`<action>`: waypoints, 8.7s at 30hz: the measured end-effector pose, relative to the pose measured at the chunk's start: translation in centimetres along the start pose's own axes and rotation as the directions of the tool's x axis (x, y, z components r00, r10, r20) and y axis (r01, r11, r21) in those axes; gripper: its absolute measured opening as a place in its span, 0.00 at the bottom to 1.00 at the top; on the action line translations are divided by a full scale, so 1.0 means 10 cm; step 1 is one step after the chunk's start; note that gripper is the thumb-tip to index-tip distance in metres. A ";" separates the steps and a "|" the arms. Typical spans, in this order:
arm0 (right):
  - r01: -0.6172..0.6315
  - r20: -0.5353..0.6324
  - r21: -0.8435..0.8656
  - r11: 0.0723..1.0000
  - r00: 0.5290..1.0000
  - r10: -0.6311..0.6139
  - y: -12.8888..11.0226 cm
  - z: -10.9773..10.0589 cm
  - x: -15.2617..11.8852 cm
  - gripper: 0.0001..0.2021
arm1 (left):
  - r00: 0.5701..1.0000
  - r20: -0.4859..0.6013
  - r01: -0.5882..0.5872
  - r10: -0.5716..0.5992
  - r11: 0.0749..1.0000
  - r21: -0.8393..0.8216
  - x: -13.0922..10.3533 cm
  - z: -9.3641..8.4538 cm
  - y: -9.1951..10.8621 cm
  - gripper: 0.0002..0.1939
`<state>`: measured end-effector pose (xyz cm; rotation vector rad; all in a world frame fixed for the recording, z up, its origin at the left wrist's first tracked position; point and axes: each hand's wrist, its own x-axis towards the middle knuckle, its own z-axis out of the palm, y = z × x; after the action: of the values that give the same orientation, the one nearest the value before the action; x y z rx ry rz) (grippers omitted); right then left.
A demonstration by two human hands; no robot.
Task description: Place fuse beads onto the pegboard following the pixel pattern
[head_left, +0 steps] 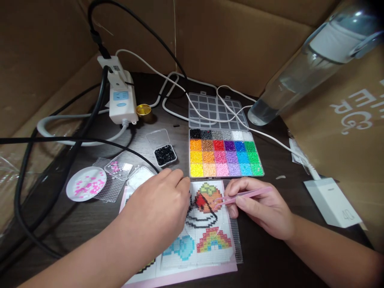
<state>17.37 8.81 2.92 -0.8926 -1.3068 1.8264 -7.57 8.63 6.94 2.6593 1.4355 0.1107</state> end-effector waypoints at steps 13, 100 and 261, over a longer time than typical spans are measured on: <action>0.001 -0.049 -0.033 0.999 0.999 -0.003 0.03 -0.01 -0.01 0.07 | 1.000 -0.010 -0.013 0.013 1.000 0.016 0.03 0.01 0.01 0.10; 0.069 -0.500 -0.562 0.824 0.766 -0.405 -0.23 -0.11 0.65 0.07 | 0.998 -0.046 0.034 -0.039 0.994 -0.104 -0.02 0.10 -0.05 0.12; 0.221 -0.163 -0.495 0.840 0.926 -0.339 -0.04 0.19 -0.10 0.13 | 0.988 0.029 0.150 -0.152 0.986 0.071 0.03 0.05 0.12 0.18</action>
<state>16.31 7.16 3.90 -1.0693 -1.6505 1.1419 -6.39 8.20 6.60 2.5789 1.6523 0.0020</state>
